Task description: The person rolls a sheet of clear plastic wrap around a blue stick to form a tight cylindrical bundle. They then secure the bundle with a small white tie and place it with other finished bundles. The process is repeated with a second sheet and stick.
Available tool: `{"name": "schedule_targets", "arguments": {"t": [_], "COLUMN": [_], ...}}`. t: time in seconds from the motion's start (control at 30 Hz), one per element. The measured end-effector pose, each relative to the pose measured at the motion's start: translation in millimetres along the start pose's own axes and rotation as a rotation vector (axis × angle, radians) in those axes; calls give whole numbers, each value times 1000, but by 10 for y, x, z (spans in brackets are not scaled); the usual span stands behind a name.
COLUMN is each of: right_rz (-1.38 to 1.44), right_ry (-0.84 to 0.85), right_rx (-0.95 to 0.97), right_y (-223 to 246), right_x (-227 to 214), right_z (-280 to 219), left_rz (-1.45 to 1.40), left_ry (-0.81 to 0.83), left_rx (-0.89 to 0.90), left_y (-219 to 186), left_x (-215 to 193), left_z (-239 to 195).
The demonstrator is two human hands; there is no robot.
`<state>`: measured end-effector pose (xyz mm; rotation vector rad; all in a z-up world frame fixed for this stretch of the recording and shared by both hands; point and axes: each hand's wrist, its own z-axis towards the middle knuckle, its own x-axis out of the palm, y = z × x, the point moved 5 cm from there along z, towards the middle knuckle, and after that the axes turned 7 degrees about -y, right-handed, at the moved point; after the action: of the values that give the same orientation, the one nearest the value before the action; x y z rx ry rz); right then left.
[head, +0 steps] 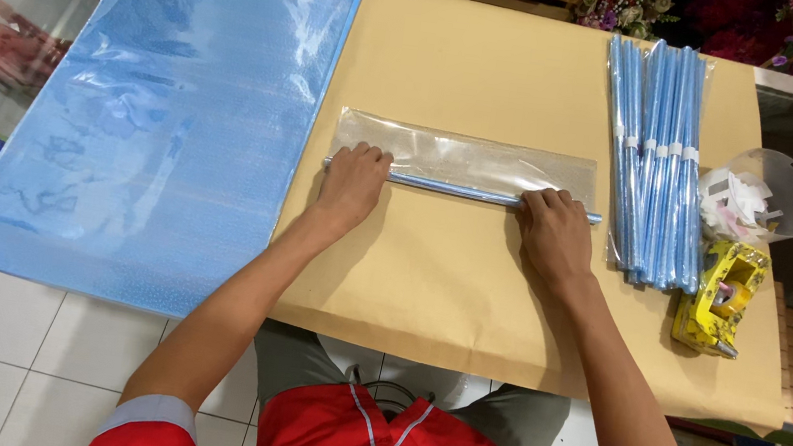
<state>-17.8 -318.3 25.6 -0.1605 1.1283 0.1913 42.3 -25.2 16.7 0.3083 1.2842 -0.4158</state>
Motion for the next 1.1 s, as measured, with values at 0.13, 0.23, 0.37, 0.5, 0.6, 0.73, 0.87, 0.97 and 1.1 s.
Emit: {"name": "schedule_targets", "arguments": {"t": [0.13,0.23,0.37,0.5,0.6,0.73,0.87,0.97,1.1], "right_rz": [21,-40,-19,-2,3,13,85,102,87], "right_ry": [3,-47,-94,-82,-32,-15,-8,-40,-139], "right_rx": [29,1,10,2,14,46,63,98,122], "right_y": [11,27,111,21,-30,-79,-66,10,14], "right_x": [-19,-26,-210,53,85,136,95,-26,-17], "right_z": [-2,31,68,24,34,53,-1,21,42], "left_rz": [-26,-55,31,22,22,7,-57,-58,-19], "left_ry": [82,-28,-130,-101,-89,-64,72,82,49], "left_rx": [-76,-22,24,27,23,3,-120,-146,-112], "left_y": [26,45,12,-33,-5,-10,-52,-100,-90], "left_x": [-117,-45,-140,-185,-25,-69,-211,-312,-196], "left_z": [50,62,30,-12,7,50,26,30,-7]}}
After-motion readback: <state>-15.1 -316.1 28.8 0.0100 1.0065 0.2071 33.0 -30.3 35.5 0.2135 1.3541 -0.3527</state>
